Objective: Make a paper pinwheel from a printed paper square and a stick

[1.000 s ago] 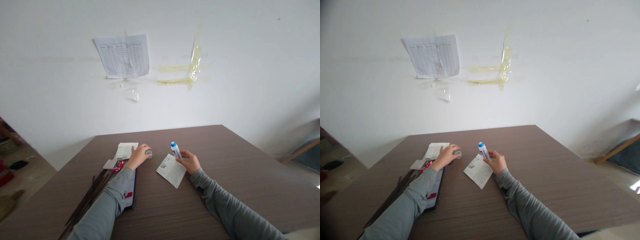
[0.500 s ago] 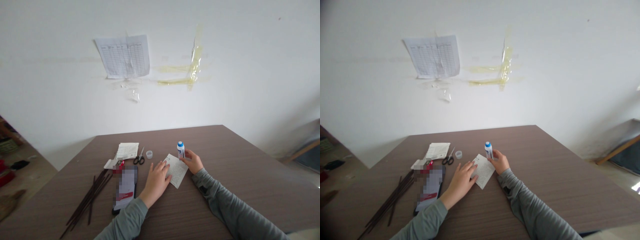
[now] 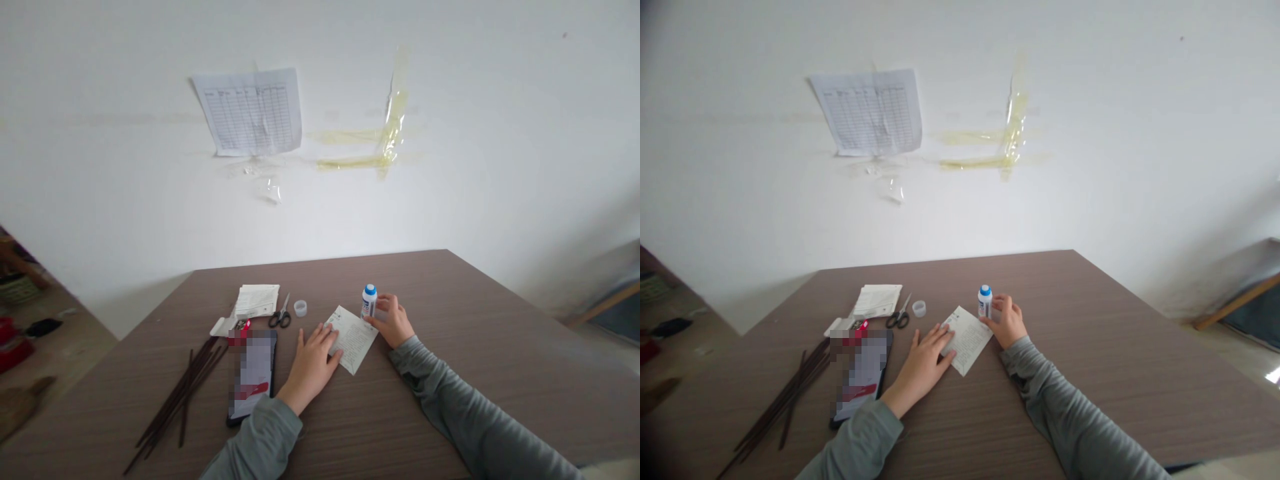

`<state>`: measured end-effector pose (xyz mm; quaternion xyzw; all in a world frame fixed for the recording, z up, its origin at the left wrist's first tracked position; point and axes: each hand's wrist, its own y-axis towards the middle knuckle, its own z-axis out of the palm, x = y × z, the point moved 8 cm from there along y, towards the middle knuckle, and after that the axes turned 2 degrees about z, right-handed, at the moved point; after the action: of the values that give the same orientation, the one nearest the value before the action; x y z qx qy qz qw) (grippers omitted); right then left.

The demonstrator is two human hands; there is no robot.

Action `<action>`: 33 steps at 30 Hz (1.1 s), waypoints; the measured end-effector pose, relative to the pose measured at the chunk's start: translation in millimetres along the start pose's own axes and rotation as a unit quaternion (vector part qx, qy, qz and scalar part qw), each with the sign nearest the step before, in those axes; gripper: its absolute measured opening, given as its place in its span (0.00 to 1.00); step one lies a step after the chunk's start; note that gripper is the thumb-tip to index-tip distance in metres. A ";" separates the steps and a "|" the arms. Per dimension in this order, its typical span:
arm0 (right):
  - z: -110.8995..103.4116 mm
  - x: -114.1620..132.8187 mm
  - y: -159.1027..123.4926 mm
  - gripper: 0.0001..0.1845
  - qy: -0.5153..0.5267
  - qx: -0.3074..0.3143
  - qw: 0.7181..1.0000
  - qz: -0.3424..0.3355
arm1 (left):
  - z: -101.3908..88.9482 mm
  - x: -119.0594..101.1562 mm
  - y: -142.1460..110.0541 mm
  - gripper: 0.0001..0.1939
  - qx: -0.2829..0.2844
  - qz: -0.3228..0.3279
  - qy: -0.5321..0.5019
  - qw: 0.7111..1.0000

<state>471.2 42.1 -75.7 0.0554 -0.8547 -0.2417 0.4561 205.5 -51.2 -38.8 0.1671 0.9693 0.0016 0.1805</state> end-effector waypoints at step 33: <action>-9.8 24.4 -1.5 0.26 -0.113 -0.094 0.979 -0.143 | -6.7 2.5 2.5 0.35 0.041 -0.032 0.041 0.998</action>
<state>464.8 29.6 -53.5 0.1064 -0.8572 -0.3890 0.3203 201.8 -47.6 -33.3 0.1431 0.9799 -0.0376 0.1337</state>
